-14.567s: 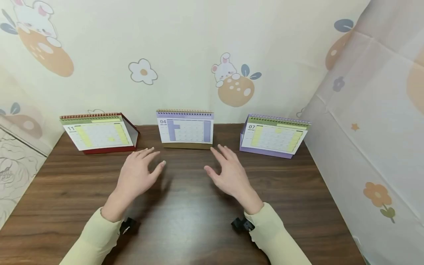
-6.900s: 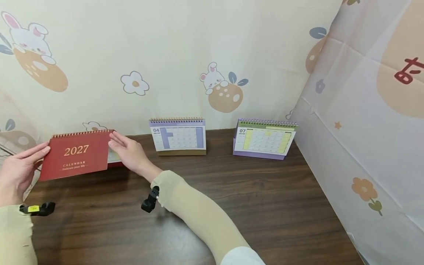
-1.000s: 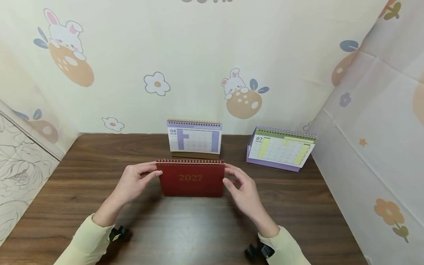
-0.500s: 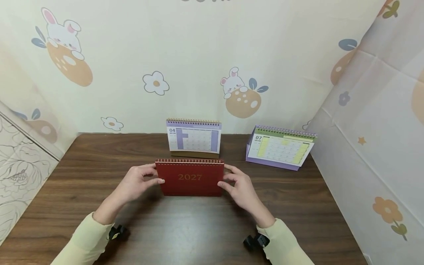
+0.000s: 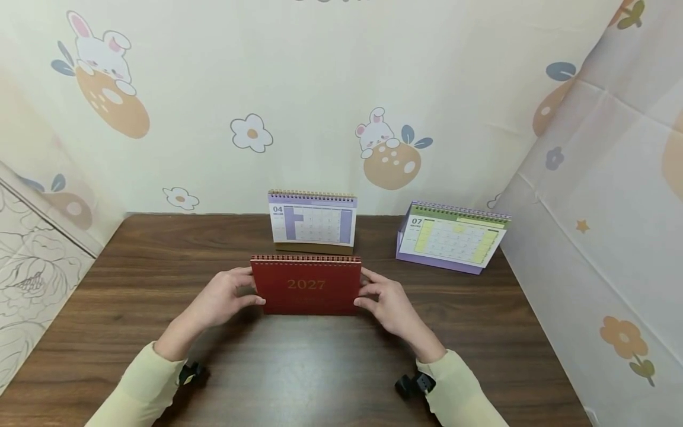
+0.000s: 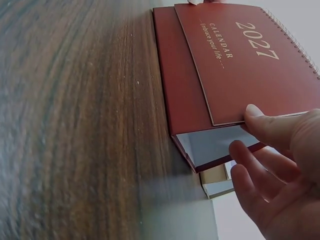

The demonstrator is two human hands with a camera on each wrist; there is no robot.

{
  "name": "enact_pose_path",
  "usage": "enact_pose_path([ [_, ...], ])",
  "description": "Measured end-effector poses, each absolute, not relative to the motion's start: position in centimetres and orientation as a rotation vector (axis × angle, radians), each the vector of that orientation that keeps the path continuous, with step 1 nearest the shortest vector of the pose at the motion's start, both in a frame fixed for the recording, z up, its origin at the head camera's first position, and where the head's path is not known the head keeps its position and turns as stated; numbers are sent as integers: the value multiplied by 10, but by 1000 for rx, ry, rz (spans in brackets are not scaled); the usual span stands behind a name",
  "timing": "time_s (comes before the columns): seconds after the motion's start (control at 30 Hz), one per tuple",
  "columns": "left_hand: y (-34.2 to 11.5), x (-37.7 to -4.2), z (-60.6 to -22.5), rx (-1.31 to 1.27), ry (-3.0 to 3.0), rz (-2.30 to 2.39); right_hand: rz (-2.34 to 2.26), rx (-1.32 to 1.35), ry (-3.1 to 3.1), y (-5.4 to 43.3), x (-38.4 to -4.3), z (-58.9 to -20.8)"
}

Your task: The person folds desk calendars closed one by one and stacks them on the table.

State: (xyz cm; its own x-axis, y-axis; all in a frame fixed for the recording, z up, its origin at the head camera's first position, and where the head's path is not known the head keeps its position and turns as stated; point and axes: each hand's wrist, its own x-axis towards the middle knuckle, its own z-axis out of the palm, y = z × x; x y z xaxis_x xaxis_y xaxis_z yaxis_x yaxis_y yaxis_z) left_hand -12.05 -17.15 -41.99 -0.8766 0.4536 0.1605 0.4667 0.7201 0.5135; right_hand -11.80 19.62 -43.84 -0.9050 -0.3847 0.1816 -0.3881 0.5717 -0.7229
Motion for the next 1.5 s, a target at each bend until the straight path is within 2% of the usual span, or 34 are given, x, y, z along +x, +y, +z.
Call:
enact_pose_path([
  [0.77,-168,-100,-406,-690,-2706,-925,1167,661,-2545,197,-100,-424],
  [1.23,-160,-99,-415,-561,-2451,-1394,1363,302,-2454,182,-93,-425],
  [1.5,-153,-97,-421,-510,-2448,-1354,1372,202,-2453,177,-94,-428],
])
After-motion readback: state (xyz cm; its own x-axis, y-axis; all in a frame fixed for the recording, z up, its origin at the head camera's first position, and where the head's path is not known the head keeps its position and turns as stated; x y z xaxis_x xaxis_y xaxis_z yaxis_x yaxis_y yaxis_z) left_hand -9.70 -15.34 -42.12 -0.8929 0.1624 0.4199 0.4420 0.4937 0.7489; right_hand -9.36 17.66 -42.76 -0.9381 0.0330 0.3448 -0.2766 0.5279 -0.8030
